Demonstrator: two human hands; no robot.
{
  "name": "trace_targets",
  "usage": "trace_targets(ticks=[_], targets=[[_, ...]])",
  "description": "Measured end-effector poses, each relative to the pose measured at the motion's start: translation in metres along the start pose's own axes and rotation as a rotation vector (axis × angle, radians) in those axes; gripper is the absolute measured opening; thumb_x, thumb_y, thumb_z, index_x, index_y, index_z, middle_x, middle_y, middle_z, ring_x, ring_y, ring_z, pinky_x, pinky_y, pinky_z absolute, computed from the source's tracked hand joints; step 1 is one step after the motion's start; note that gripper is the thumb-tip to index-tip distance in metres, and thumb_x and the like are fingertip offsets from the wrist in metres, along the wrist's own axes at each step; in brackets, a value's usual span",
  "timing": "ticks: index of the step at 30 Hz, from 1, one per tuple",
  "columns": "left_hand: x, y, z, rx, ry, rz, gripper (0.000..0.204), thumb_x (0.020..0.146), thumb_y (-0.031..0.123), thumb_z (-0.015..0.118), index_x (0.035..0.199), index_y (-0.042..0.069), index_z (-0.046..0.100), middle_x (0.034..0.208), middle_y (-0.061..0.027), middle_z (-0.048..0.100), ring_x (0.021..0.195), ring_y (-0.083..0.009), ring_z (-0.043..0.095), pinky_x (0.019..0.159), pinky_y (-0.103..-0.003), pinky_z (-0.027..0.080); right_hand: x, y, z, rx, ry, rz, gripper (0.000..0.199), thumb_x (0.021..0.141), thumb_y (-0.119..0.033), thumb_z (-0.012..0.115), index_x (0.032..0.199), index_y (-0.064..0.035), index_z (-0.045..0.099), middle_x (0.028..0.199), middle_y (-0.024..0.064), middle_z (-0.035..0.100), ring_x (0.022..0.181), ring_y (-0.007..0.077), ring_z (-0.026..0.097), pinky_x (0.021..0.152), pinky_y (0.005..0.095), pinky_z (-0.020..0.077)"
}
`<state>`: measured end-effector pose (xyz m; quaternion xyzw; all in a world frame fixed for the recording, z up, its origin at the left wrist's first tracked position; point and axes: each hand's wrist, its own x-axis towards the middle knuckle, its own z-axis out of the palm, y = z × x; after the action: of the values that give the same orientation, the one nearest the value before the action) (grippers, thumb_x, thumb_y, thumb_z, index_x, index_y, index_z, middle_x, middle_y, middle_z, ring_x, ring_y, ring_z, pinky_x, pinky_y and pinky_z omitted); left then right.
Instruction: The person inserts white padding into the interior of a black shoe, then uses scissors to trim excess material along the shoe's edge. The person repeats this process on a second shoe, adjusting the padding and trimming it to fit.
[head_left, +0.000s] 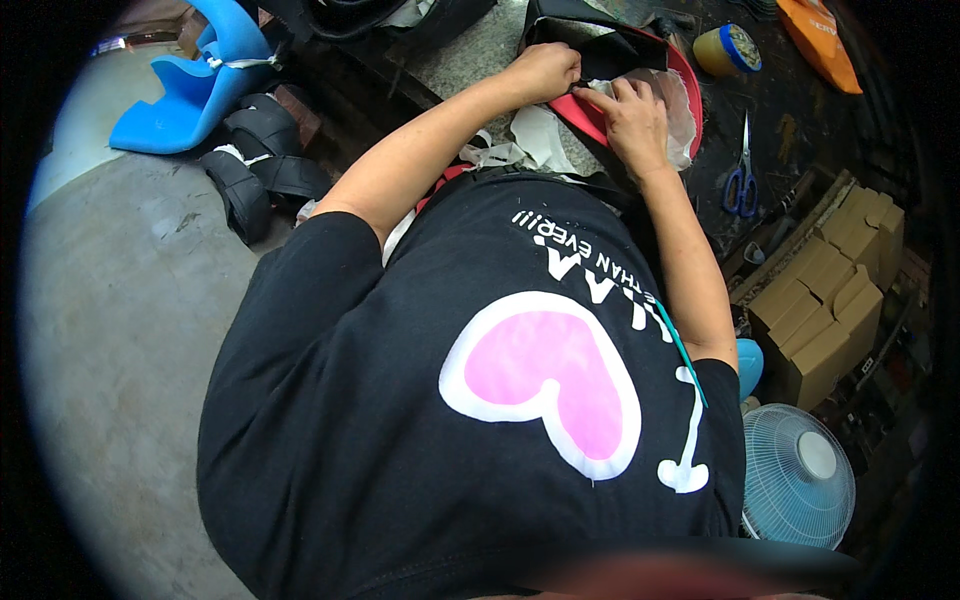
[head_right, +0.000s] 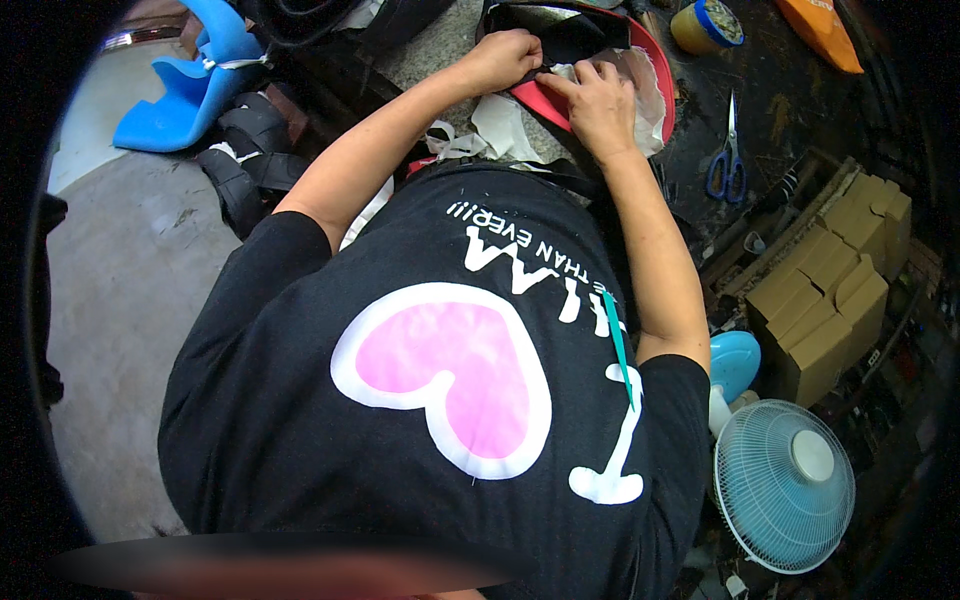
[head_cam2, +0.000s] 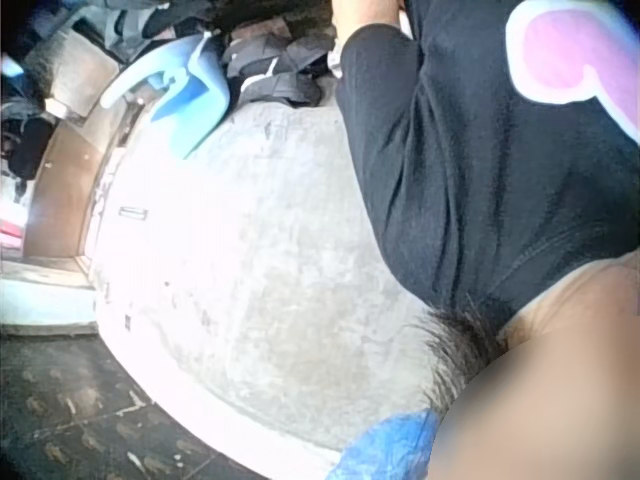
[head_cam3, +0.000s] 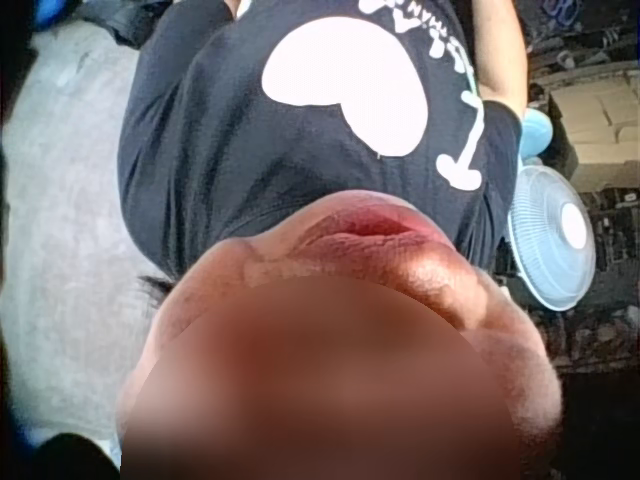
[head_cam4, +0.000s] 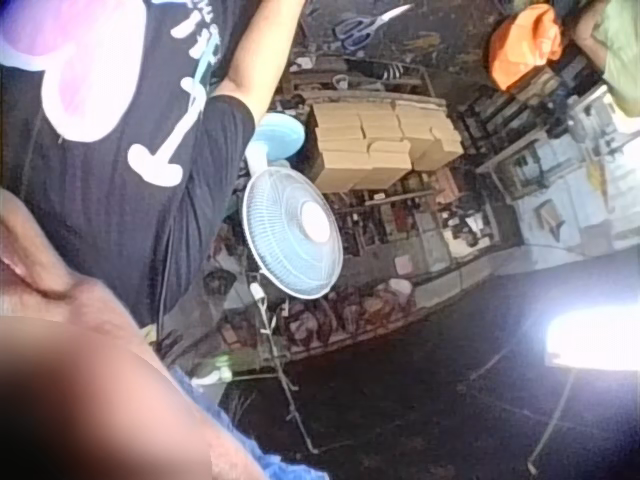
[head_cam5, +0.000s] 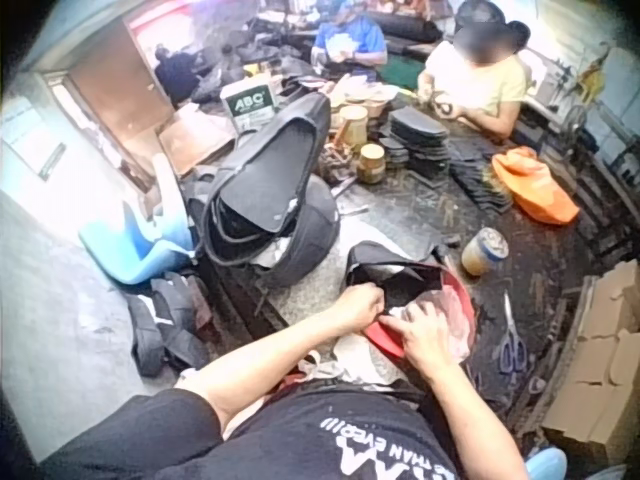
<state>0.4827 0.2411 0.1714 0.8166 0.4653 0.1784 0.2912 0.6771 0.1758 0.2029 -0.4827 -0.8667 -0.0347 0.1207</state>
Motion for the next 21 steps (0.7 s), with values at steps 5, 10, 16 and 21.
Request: trace_targets(ticks=[5,10,16,21], targets=[[-0.006,0.006,-0.006,0.004,0.055,0.042,0.021,0.084,0.022,0.064,0.088,0.002,0.066,0.091,-0.0174,0.063,0.091,-0.0366,0.062,0.079,-0.045,0.05,0.0,-0.001,0.002,-0.01,-0.049,0.017,0.038,0.086,-0.018,0.054,0.112,-0.0416,0.069,0.093,-0.0004,0.059,0.095,0.0241,0.057,0.074,0.0413,0.0455],[-0.028,0.016,-0.012,0.196,-0.03,0.146,0.02,0.081,0.019,0.068,0.09,0.002,0.065,0.094,-0.0169,0.059,0.09,-0.0368,0.061,0.079,-0.045,0.051,-0.002,-0.001,0.002,0.005,-0.079,0.021,0.04,0.087,-0.019,0.053,0.115,-0.0437,0.068,0.096,0.0014,0.058,0.099,0.0244,0.055,0.076,0.0424,0.0441],[-0.016,0.002,-0.014,0.171,0.115,-0.069,0.014,0.079,0.008,0.063,0.088,-0.002,0.066,0.091,-0.0217,0.064,0.087,-0.0367,0.066,0.077,-0.045,0.054,-0.003,-0.003,-0.002,-0.04,-0.093,-0.017,0.044,0.089,-0.019,0.05,0.118,-0.0466,0.065,0.096,0.0025,0.057,0.097,0.0244,0.055,0.074,0.0416,0.0449],[-0.009,-0.002,-0.034,-0.273,-0.056,-0.284,0.021,0.09,0.016,0.058,0.089,-0.005,0.06,0.079,-0.0177,0.066,0.07,-0.0263,0.069,0.063,-0.036,0.057,-0.001,-0.005,-0.004,-0.064,-0.119,-0.023,0.04,0.088,-0.022,0.051,0.117,-0.0453,0.065,0.093,0.0021,0.057,0.092,0.0241,0.056,0.07,0.04,0.0463]])
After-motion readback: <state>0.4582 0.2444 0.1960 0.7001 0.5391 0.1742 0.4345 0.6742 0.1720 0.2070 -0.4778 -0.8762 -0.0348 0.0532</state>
